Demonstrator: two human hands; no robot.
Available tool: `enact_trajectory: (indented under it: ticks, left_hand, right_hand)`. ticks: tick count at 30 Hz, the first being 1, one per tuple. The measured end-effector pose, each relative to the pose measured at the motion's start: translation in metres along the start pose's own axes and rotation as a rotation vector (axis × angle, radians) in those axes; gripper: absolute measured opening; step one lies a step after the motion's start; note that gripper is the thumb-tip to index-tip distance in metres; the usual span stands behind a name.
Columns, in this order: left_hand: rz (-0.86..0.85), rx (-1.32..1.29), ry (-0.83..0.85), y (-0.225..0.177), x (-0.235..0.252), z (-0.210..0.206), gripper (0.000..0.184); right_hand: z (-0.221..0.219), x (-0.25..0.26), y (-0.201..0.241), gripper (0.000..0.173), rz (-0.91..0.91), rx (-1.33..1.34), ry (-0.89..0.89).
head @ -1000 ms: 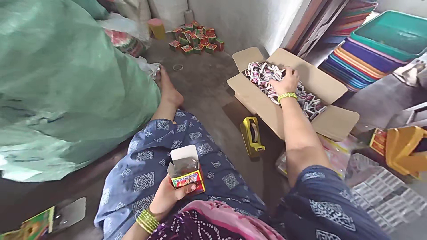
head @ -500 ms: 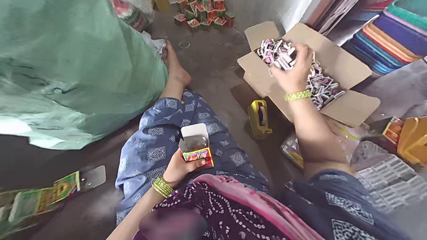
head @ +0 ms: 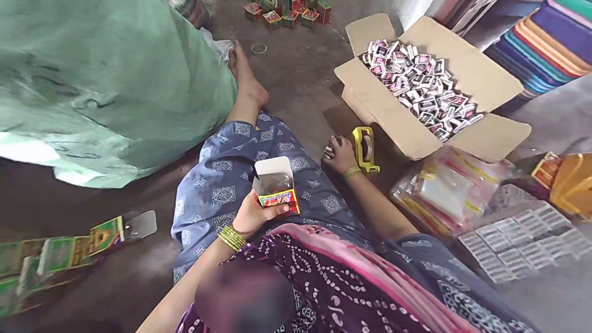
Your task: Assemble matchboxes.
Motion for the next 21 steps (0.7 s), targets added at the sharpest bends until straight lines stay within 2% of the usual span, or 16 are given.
enact_trajectory:
  ticks: [6,11,14,17,21]
  left_hand:
    - [-0.007,0.033,0.006,-0.001,0.002,0.0,0.083]
    - [-0.006,0.025,0.013,0.001,0.002,0.0,0.085]
    - [0.007,0.017,0.01,0.0,0.001,-0.001,0.086]
    - [0.011,0.012,0.011,-0.001,0.0,-0.001,0.086]
    - [-0.03,0.027,-0.021,-0.004,-0.004,0.002,0.083]
  right_hand:
    - [0.011,-0.019,-0.006,0.104,-0.048,0.203,0.015]
    - [0.02,-0.077,-0.013,0.085,-0.089,0.304,-0.1]
    - [0.009,-0.107,-0.013,0.077,-0.153,0.254,-0.007]
    - [-0.004,-0.109,-0.012,0.064,-0.166,0.243,0.049]
    - [-0.013,-0.085,-0.014,0.058,-0.196,0.226,-0.002]
Point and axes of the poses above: each hand's wrist, its own x-axis towards the middle knuckle, its own z-axis out of the back of the hand, y = z × x, the point moved 8 cm from there along x, towards the middle knuckle, and after that the axes turned 10 degrees about x, right-handed, at the moved point
